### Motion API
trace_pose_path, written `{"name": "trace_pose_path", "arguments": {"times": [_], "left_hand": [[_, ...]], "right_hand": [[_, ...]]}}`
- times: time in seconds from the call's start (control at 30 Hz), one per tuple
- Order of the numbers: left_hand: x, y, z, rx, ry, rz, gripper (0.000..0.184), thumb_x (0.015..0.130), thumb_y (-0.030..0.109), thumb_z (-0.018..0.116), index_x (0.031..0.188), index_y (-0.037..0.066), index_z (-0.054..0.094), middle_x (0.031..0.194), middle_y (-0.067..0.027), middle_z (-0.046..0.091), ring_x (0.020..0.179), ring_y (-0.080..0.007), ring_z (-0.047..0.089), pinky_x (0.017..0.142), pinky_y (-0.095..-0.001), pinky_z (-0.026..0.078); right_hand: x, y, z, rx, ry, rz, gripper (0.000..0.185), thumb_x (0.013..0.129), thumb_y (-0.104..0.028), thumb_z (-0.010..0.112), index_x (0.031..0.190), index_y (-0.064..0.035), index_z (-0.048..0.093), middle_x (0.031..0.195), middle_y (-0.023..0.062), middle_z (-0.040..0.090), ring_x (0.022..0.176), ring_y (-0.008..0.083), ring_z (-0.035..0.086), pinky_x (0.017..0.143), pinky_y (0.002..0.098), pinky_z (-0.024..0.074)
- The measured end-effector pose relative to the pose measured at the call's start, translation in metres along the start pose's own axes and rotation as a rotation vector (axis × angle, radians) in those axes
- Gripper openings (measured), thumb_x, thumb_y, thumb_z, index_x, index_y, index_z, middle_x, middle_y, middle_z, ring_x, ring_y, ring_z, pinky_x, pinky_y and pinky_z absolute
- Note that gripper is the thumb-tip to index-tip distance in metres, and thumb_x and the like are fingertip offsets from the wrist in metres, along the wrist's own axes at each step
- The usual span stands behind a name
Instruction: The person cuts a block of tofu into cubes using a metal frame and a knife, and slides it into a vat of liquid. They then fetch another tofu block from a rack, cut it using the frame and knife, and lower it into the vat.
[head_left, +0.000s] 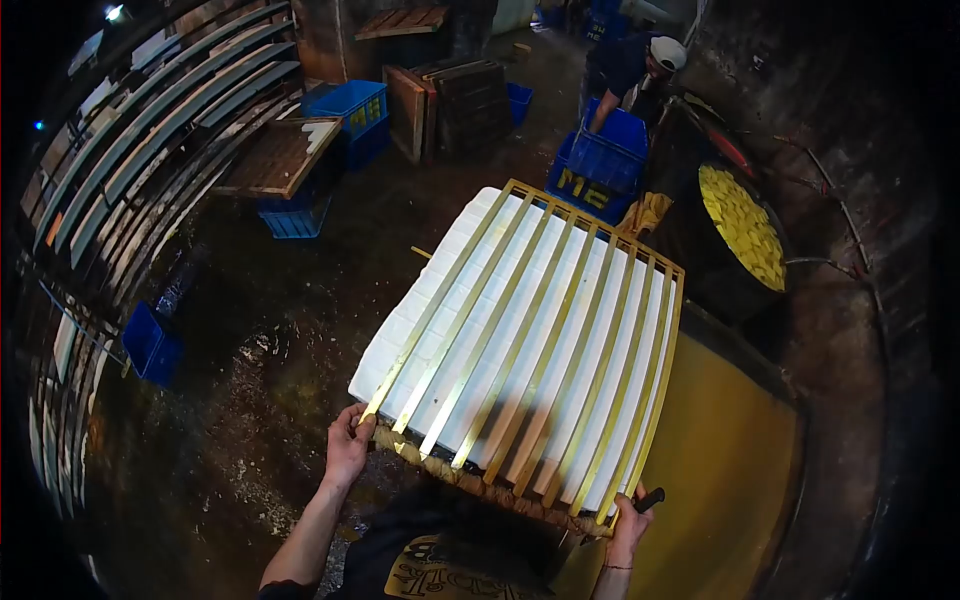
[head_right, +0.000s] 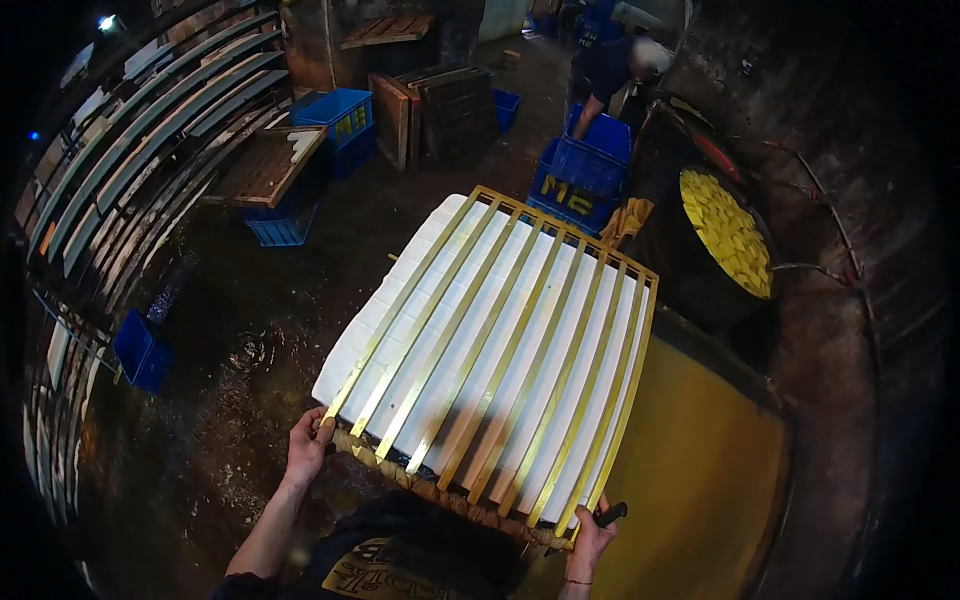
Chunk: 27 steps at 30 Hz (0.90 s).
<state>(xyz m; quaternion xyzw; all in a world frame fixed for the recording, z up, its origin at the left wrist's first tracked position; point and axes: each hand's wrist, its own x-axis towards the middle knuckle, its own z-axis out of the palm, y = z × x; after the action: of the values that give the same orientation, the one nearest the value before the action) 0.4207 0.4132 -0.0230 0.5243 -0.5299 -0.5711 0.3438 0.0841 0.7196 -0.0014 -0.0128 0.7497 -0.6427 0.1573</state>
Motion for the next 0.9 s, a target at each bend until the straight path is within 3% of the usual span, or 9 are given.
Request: {"name": "trace_pose_path", "arguments": {"times": [0.2,0.33,0.47,0.53,0.67,0.7,0.77,0.8,0.9], "left_hand": [[0.005,-0.009,-0.003,-0.007,-0.029,-0.030,0.025,0.094,0.011,0.060,0.115,-0.003,0.055,0.093,-0.0024,0.064,0.081,-0.0066,0.057,0.072,-0.0218,0.047],[-0.001,0.001,-0.005,-0.060,-0.021,-0.036,0.029,0.093,0.011,0.062,0.117,-0.003,0.054,0.096,-0.0046,0.063,0.083,-0.0097,0.058,0.074,-0.0231,0.048],[-0.012,0.033,-0.008,0.292,0.244,0.163,0.036,0.089,0.012,0.068,0.117,-0.002,0.052,0.105,-0.0098,0.059,0.094,-0.0155,0.057,0.080,-0.0277,0.048],[-0.019,0.056,0.012,0.290,0.222,0.243,0.041,0.085,0.012,0.072,0.118,-0.001,0.052,0.109,-0.0113,0.056,0.100,-0.0185,0.056,0.084,-0.0313,0.047],[-0.058,0.099,0.079,0.150,-0.670,0.207,0.048,0.088,0.014,0.070,0.129,0.002,0.049,0.120,-0.0105,0.057,0.102,-0.0185,0.057,0.088,-0.0336,0.049],[-0.067,0.101,0.091,0.177,-0.844,0.388,0.051,0.089,0.016,0.070,0.133,0.003,0.048,0.125,-0.0102,0.057,0.105,-0.0151,0.056,0.087,-0.0324,0.049],[-0.074,0.093,0.108,0.139,-1.162,0.066,0.034,0.092,0.021,0.067,0.119,0.002,0.058,0.105,-0.0098,0.065,0.096,-0.0165,0.062,0.083,-0.0312,0.050],[-0.074,0.090,0.114,0.169,-1.297,-0.129,0.029,0.093,0.024,0.066,0.112,0.002,0.061,0.094,-0.0100,0.068,0.093,-0.0196,0.066,0.082,-0.0313,0.050],[-0.067,0.084,0.133,0.098,-1.338,-0.227,0.021,0.093,0.020,0.065,0.106,0.003,0.063,0.082,-0.0087,0.069,0.081,-0.0180,0.067,0.075,-0.0311,0.051]], "right_hand": [[-0.003,-0.003,0.002,0.023,-0.029,-0.006,0.051,0.077,0.003,0.063,0.128,0.0089,0.055,0.116,0.0142,0.063,0.103,0.0197,0.060,0.092,0.0288,0.0453],[0.015,0.007,-0.036,-0.382,0.072,-0.112,0.037,0.096,-0.023,0.061,0.118,0.0062,0.062,0.100,0.0076,0.065,0.091,0.0161,0.058,0.084,0.0298,0.0466],[-0.011,-0.100,-0.074,-0.220,0.317,-0.366,0.054,0.101,-0.046,0.044,0.109,0.0043,0.063,0.094,0.0101,0.064,0.080,0.0187,0.060,0.080,0.0326,0.0479],[-0.057,-0.148,-0.054,-0.002,0.127,-0.265,0.059,0.102,-0.048,0.036,0.107,0.0054,0.061,0.092,0.0148,0.064,0.074,0.0234,0.063,0.075,0.0345,0.0526],[-0.116,-0.113,0.010,0.001,-0.198,0.000,0.044,0.103,-0.032,0.042,0.109,0.0064,0.061,0.101,0.0197,0.066,0.077,0.0285,0.068,0.069,0.0411,0.0590],[-0.122,-0.102,0.020,0.174,-0.444,0.158,0.042,0.104,-0.030,0.041,0.111,0.0061,0.061,0.102,0.0199,0.067,0.084,0.0304,0.069,0.072,0.0425,0.0586],[-0.135,-0.088,0.032,0.342,-0.483,0.192,0.035,0.102,-0.022,0.045,0.117,0.0082,0.058,0.105,0.0206,0.065,0.089,0.0328,0.068,0.076,0.0451,0.0581],[-0.135,-0.089,0.032,0.390,-0.565,0.172,0.031,0.101,-0.016,0.050,0.120,0.0064,0.057,0.106,0.0202,0.064,0.091,0.0313,0.068,0.079,0.0429,0.0577],[-0.119,-0.102,0.022,0.163,-0.638,0.000,0.026,0.098,-0.011,0.054,0.117,0.0047,0.060,0.104,0.0185,0.065,0.090,0.0270,0.068,0.079,0.0380,0.0570]]}}
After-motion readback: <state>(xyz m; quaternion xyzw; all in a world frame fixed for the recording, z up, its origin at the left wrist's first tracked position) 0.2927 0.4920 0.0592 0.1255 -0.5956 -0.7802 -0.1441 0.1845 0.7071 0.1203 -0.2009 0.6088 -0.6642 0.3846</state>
